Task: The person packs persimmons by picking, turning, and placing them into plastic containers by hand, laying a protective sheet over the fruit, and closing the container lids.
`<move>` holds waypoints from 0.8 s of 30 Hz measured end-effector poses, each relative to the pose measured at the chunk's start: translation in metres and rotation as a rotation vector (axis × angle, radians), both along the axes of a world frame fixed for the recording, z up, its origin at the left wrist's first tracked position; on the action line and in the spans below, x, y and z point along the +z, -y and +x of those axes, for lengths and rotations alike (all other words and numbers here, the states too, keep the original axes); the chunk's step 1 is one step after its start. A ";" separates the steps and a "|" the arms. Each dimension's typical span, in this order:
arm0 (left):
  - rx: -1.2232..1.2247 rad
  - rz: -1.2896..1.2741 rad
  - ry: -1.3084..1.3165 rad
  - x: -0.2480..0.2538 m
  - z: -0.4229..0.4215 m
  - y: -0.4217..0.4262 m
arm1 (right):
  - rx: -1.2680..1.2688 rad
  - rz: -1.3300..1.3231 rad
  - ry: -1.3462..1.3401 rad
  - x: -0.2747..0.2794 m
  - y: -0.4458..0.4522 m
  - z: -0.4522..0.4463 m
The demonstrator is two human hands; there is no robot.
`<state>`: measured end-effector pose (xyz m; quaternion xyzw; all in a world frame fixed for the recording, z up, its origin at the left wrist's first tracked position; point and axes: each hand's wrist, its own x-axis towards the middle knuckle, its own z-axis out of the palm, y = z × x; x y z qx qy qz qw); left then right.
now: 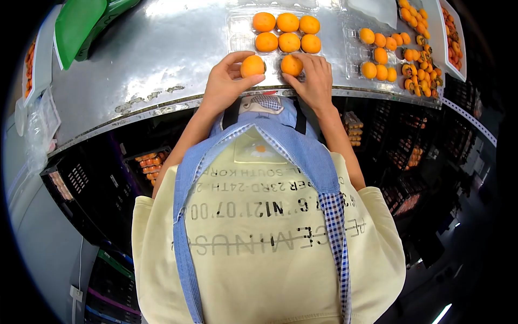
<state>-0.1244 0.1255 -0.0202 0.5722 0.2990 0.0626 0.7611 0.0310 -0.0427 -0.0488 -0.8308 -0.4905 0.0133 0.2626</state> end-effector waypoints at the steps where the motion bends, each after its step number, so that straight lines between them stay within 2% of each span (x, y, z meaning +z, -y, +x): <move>1: -0.008 0.073 -0.015 -0.006 -0.001 0.002 | -0.007 -0.001 0.014 -0.002 0.000 -0.001; 2: -0.015 0.148 -0.029 -0.010 -0.002 0.003 | -0.011 0.003 0.025 -0.004 0.001 -0.001; 5: -0.081 0.600 -0.068 -0.010 0.000 0.005 | -0.002 0.007 0.052 -0.008 0.005 -0.001; 11: -0.115 0.976 -0.004 -0.024 0.020 0.017 | 0.095 0.094 0.002 -0.002 0.006 0.012; 17: -0.127 1.120 -0.101 -0.026 0.038 0.030 | 0.135 0.171 -0.118 0.003 0.025 0.032; 24: -0.116 1.095 -0.171 -0.031 0.037 0.040 | 0.139 0.170 -0.225 -0.005 0.053 0.054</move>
